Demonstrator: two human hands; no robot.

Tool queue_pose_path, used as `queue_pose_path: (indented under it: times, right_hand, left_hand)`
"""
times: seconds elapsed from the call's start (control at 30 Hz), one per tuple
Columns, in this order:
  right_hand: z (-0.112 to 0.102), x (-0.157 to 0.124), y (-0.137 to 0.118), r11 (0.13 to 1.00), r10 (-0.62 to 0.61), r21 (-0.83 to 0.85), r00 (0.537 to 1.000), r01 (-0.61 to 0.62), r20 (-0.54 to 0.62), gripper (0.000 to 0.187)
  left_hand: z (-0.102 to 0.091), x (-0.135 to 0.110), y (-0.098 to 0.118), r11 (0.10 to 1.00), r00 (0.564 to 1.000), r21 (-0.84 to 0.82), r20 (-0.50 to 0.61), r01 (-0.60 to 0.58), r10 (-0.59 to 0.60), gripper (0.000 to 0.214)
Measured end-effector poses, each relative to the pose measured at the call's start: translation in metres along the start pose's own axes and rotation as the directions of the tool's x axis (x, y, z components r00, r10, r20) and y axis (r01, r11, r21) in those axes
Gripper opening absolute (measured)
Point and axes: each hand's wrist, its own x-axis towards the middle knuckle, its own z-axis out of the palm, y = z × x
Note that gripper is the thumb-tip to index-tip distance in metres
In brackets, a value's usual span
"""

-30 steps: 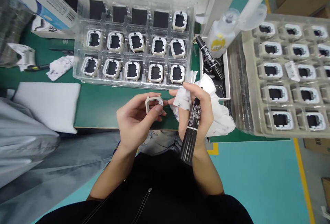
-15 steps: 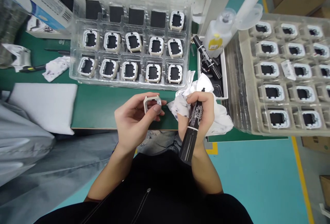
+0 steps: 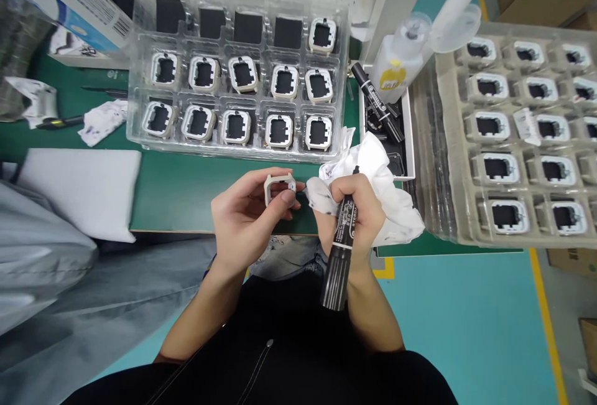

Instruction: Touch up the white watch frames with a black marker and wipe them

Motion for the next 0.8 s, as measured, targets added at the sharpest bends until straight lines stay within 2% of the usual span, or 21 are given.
queue_pose_path:
  times: [0.2, 0.43, 0.7, 0.8]
  right_hand:
    - [-0.0015, 0.0024, 0.0009, 0.998, -0.059, -0.014, 0.992, 0.06, 0.107, 0.037]
    - [-0.0038, 0.0038, 0.0004, 1.0, -0.009, 0.012, 0.973, 0.006, 0.23, 0.033]
    - [-0.0044, 0.0048, -0.0001, 1.0, 0.02, -0.021, 0.966, -0.015, 0.259, 0.035]
    - [-0.0053, 0.0029, 0.0003, 0.999, 0.023, -0.029, 0.959, -0.016, 0.282, 0.031]
  left_hand:
    - [-0.0023, -0.001, -0.0027, 0.999, 1.0, 0.038, 0.016, -0.027, 0.027, 0.024]
    - [-0.0045, -0.0002, -0.0021, 0.985, 0.997, 0.157, 0.017, -0.071, 0.069, 0.021]
    - [-0.0055, -0.0026, -0.0028, 0.918, 0.977, 0.34, 0.02, -0.206, 0.212, 0.023]
    - [-0.0046, -0.0047, -0.0036, 0.894, 0.973, 0.391, 0.025, -0.22, 0.228, 0.027]
